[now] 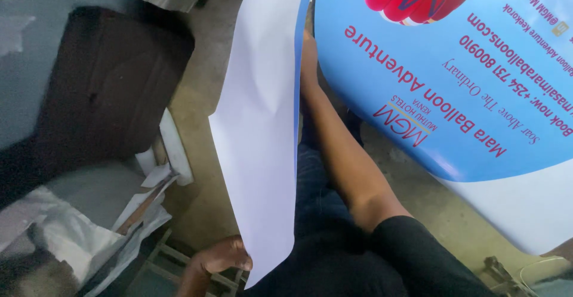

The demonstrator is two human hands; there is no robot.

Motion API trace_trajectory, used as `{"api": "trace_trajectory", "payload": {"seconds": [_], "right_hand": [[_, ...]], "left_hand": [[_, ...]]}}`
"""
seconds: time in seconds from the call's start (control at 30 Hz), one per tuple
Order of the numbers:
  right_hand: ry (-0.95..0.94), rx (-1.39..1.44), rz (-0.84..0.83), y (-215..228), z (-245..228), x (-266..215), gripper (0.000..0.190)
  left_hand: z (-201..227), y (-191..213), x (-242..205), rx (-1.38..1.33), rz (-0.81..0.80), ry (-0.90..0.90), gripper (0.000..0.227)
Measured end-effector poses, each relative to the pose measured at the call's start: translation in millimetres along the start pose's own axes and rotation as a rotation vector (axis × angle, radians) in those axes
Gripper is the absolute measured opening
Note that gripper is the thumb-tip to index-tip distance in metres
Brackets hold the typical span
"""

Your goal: The person uses a pair of scissors to cut a large printed poster laid out on a wooden table. They carefully trim the edges of the poster, following the circular design printed on the material.

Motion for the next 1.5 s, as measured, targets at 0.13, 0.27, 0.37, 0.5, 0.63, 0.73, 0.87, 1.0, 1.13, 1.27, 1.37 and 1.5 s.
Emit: {"api": "trace_trajectory", "payload": {"seconds": [0.13,0.27,0.37,0.5,0.63,0.73,0.87,1.0,1.13,1.27,1.37,1.5], "right_hand": [[-0.035,-0.019,-0.037,-3,6,-3,0.027],[-0.087,-0.044,-0.081,-5,10,-6,0.028],[-0.118,-0.057,-0.103,-6,11,-4,0.029],[-0.169,-0.081,-0.152,-4,19,13,0.031],[-0.206,-0.089,-0.174,-10,18,31,0.032],[-0.248,-0.103,-0.198,-11,22,39,0.033],[-0.306,-0.121,-0.238,-18,22,28,0.034],[-0.347,-0.126,-0.272,-13,15,11,0.036],[-0.346,-0.121,-0.257,24,13,-35,0.037],[-0.384,-0.118,-0.261,69,31,-106,0.039],[-0.417,-0.194,-0.339,123,53,-166,0.042],[-0.518,-0.394,-0.497,192,99,-248,0.042]], "left_hand": [[9,3,-3,0.032,-0.007,0.034,0.056],[4,8,-2,-0.036,-0.029,0.036,0.068],[7,7,-5,-0.015,-0.065,0.011,0.058],[15,2,-5,-0.072,-0.032,0.037,0.055],[4,16,-7,-0.026,0.024,0.089,0.029],[8,19,-10,-0.031,0.038,0.159,0.036],[-10,44,-18,0.018,0.006,0.101,0.053],[-3,95,-51,0.079,0.212,0.221,0.049],[79,137,-67,-0.026,0.448,-0.251,0.077],[158,193,-43,0.17,0.867,-0.371,0.038],[169,253,-4,0.383,1.037,-0.23,0.038],[196,319,57,1.344,1.118,0.352,0.045]]}}
Point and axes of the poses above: each hand's wrist, its own x-axis towards the middle knuckle, its own y-axis out of the back of the hand, z = x × y, the point moved 2 cm from there along x, towards the middle knuckle, and after that the axes turned 11 degrees about -y, right-handed, at the moved point
